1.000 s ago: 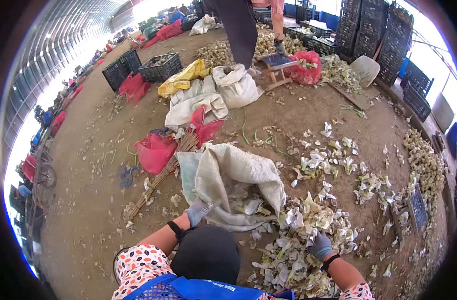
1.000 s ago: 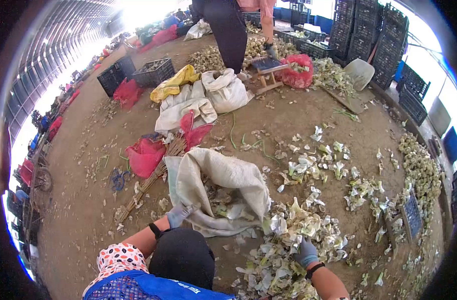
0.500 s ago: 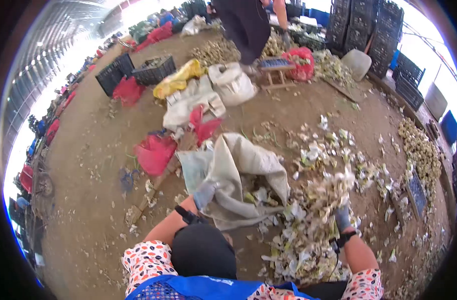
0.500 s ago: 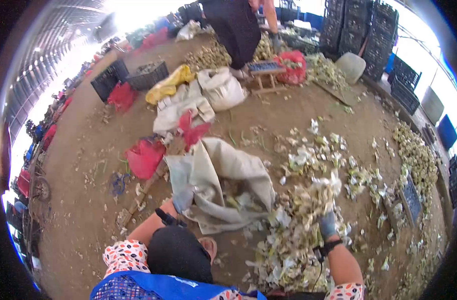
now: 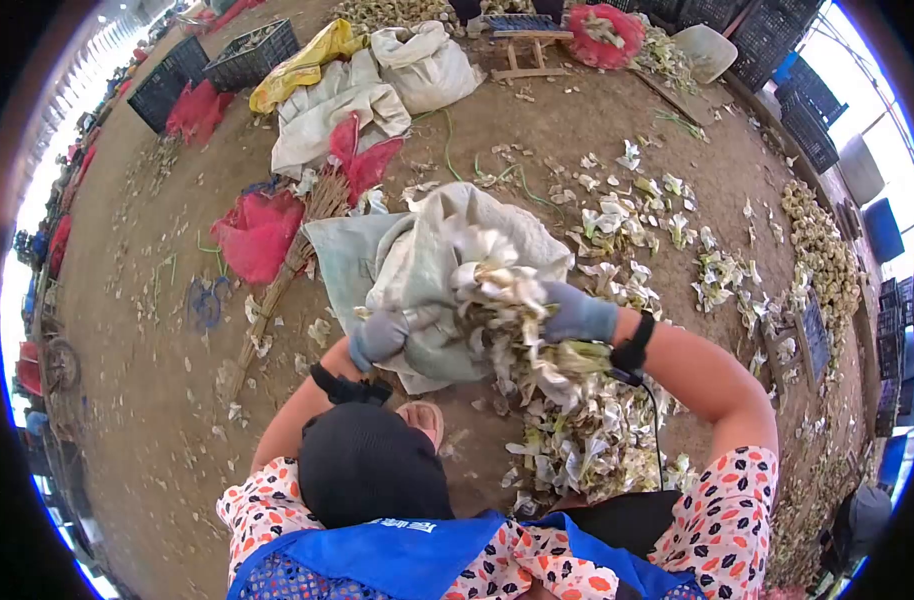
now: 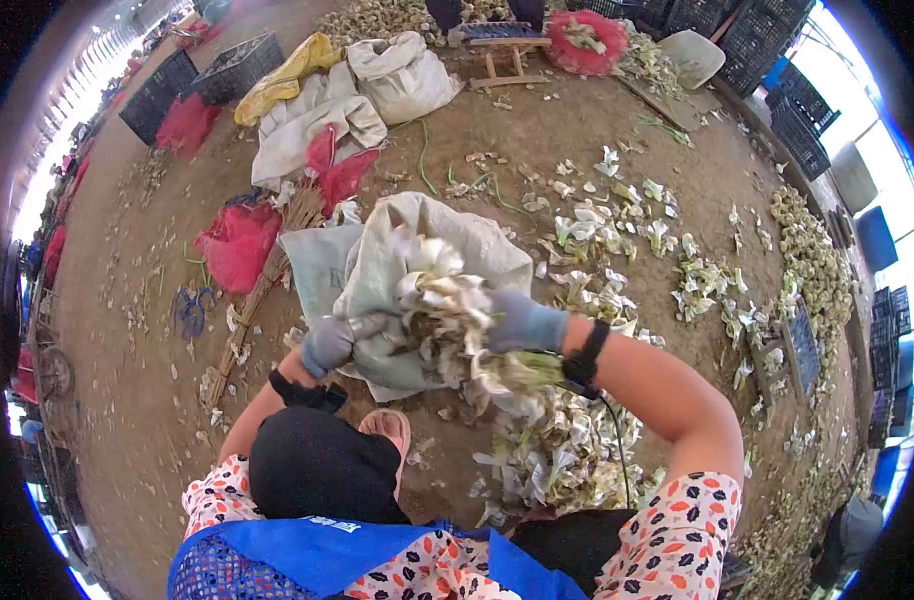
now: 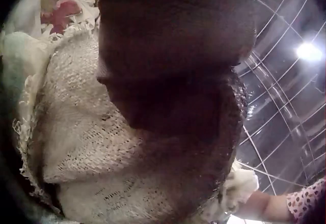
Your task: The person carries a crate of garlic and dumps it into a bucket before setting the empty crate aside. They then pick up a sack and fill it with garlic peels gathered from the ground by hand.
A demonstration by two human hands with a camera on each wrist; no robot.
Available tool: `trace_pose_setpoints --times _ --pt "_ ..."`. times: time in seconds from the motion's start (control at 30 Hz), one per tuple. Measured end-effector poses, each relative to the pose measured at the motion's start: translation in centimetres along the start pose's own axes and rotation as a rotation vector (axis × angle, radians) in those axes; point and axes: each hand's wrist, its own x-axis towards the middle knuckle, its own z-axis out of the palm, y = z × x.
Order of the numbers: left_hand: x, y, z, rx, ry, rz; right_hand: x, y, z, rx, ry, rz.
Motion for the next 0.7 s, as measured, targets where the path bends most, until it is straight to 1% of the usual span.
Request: trace_pose_setpoints --times 0.03,0.1,0.13,0.17,0.23,0.27,0.3,0.33,0.43,0.5,0.53,0.57,0.6,0.63,0.67,0.7 --pt "0.0 -1.9 -1.7 0.162 -0.107 0.114 2.1 1.2 0.7 0.131 -0.051 -0.102" --pt "1.1 -6.5 -4.7 0.660 -0.122 0.294 5.4 -1.0 0.1 -0.135 -0.135 -0.021" --pt "0.6 -6.0 -3.7 0.078 -0.154 0.092 6.9 0.0 0.6 -0.064 -0.043 -0.085" --pt "0.5 -4.9 -2.8 0.187 -0.216 0.046 8.6 1.8 1.4 0.013 0.041 -0.146" --pt "0.2 -2.7 -1.2 0.414 -0.357 -0.023 11.4 2.6 2.2 0.241 0.298 -0.210" --pt "-0.2 -2.2 -1.5 0.402 -0.406 -0.049 12.4 2.7 2.8 0.279 0.378 -0.227" --pt "-0.2 -2.2 -1.9 0.415 -0.401 -0.051 13.3 3.0 3.4 0.272 0.420 -0.240" --pt "0.0 -2.2 -2.1 0.396 -0.453 -0.165 13.9 2.7 4.1 0.236 0.442 -0.257" --pt "0.4 -2.0 -2.3 0.435 -0.552 -0.345 14.3 2.0 5.8 0.098 0.383 -0.342" --pt "-0.2 0.0 -1.7 0.475 -0.533 -0.339 14.3 1.5 6.5 -0.001 0.308 -0.458" --pt "-0.9 -0.4 -2.6 0.335 -0.442 -0.272 14.4 1.2 6.9 -0.041 0.273 -0.525" --pt "-1.0 -0.5 -3.8 0.350 -0.443 -0.270 14.6 0.5 7.1 -0.074 0.232 -0.596" --pt "-1.0 -0.6 -4.8 -0.014 -0.340 -0.224 14.3 0.2 6.9 -0.099 0.182 -0.620" --pt "-1.2 -0.6 -5.4 -0.378 -0.233 -0.175 13.2 -1.2 6.1 -0.120 0.131 -0.607" --pt "-1.8 -0.3 -5.1 -0.444 -0.041 -0.098 10.6 -3.4 3.8 -0.161 0.065 -0.518" --pt "-2.4 1.1 -5.5 -0.476 -0.021 -0.130 8.0 -5.7 1.4 -0.209 -0.001 -0.430"
